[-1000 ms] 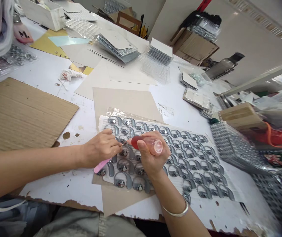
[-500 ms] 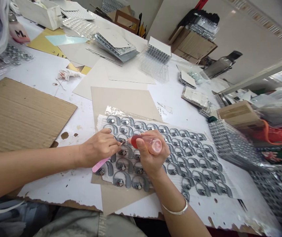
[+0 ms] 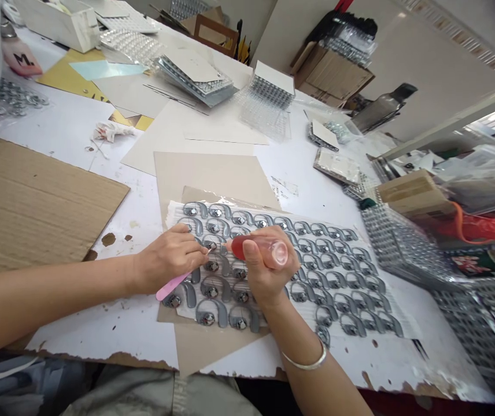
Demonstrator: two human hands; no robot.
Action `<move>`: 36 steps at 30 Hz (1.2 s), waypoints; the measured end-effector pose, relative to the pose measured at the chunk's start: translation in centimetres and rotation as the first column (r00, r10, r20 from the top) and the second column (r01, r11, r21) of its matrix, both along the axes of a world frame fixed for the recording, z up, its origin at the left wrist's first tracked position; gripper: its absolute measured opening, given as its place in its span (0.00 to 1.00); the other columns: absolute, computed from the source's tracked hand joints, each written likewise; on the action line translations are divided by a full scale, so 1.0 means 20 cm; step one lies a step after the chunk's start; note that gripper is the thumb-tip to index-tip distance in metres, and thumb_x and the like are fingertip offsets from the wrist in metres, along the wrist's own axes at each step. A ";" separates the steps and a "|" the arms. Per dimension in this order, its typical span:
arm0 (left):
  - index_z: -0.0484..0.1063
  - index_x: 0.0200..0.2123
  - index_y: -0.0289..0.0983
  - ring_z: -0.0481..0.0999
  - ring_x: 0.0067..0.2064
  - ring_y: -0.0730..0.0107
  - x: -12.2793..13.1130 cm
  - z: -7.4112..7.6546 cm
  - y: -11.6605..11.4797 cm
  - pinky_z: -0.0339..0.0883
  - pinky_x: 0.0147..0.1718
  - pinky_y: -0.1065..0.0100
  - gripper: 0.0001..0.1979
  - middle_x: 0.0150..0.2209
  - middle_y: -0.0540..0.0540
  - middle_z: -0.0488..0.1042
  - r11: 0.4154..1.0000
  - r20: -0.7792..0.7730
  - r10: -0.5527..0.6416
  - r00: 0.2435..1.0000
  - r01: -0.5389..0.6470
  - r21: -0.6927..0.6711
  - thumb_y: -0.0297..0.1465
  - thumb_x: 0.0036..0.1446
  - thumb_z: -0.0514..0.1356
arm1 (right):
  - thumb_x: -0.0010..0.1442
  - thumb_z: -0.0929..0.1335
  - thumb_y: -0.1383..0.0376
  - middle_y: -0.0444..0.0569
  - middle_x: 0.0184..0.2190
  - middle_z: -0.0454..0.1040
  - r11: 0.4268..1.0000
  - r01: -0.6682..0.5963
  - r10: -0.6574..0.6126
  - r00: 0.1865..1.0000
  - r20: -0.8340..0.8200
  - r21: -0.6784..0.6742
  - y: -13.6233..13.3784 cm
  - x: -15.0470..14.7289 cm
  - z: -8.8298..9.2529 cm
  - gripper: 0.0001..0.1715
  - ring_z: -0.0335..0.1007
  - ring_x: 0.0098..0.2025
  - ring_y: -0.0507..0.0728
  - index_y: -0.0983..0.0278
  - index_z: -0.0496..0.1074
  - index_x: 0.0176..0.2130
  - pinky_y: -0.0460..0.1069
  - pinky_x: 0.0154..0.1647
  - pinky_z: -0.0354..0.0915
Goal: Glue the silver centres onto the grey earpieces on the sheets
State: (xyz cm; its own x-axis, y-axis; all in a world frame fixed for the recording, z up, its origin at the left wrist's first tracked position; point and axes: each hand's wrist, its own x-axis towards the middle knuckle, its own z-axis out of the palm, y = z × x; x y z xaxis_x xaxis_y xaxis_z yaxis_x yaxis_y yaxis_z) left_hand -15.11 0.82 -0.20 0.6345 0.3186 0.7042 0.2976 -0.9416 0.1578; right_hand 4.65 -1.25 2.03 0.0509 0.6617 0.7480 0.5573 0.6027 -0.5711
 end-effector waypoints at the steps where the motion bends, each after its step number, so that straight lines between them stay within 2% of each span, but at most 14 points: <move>1: 0.67 0.32 0.33 0.70 0.26 0.74 0.00 0.00 0.00 0.58 0.29 0.66 0.05 0.29 0.48 0.78 1.000 0.002 -0.004 1.000 0.004 0.001 0.24 0.62 0.56 | 0.55 0.70 0.65 0.45 0.25 0.71 1.000 -0.008 0.008 1.000 -0.005 0.000 0.00 0.00 0.00 0.05 0.65 0.27 0.52 0.63 0.69 0.30 0.50 0.28 0.63; 10: 0.67 0.33 0.33 0.70 0.26 0.73 0.00 0.00 0.00 0.57 0.29 0.66 0.04 0.28 0.48 0.77 1.000 0.003 -0.008 1.000 0.008 0.003 0.23 0.62 0.56 | 0.56 0.69 0.65 0.45 0.26 0.71 1.000 -0.003 0.003 0.999 0.044 0.003 0.01 0.00 -0.01 0.07 0.66 0.28 0.52 0.63 0.69 0.27 0.50 0.29 0.64; 17: 0.67 0.32 0.32 0.69 0.25 0.73 0.00 -0.01 0.00 0.56 0.29 0.67 0.04 0.27 0.48 0.77 1.000 0.003 0.000 1.000 0.000 -0.005 0.22 0.60 0.58 | 0.55 0.71 0.64 0.45 0.27 0.71 1.000 -0.018 0.018 1.000 0.014 -0.002 0.00 -0.01 -0.02 0.07 0.66 0.28 0.52 0.64 0.69 0.33 0.50 0.29 0.64; 24: 0.68 0.32 0.33 0.69 0.26 0.73 0.00 -0.01 0.00 0.57 0.30 0.66 0.05 0.29 0.47 0.77 1.000 -0.014 0.006 1.000 -0.006 -0.028 0.23 0.62 0.56 | 0.56 0.71 0.63 0.45 0.27 0.71 0.998 -0.060 0.060 0.998 0.001 0.011 0.01 -0.01 -0.03 0.08 0.67 0.28 0.52 0.64 0.68 0.33 0.50 0.29 0.65; 36: 0.69 0.33 0.34 0.74 0.31 0.73 -0.03 -0.02 0.01 0.58 0.34 0.67 0.04 0.35 0.47 0.79 0.988 0.016 -0.059 0.998 0.061 -0.141 0.25 0.62 0.56 | 0.55 0.70 0.67 0.45 0.26 0.70 0.993 -0.111 0.109 0.993 0.045 0.050 0.00 0.00 -0.02 0.06 0.65 0.27 0.51 0.64 0.67 0.33 0.50 0.28 0.64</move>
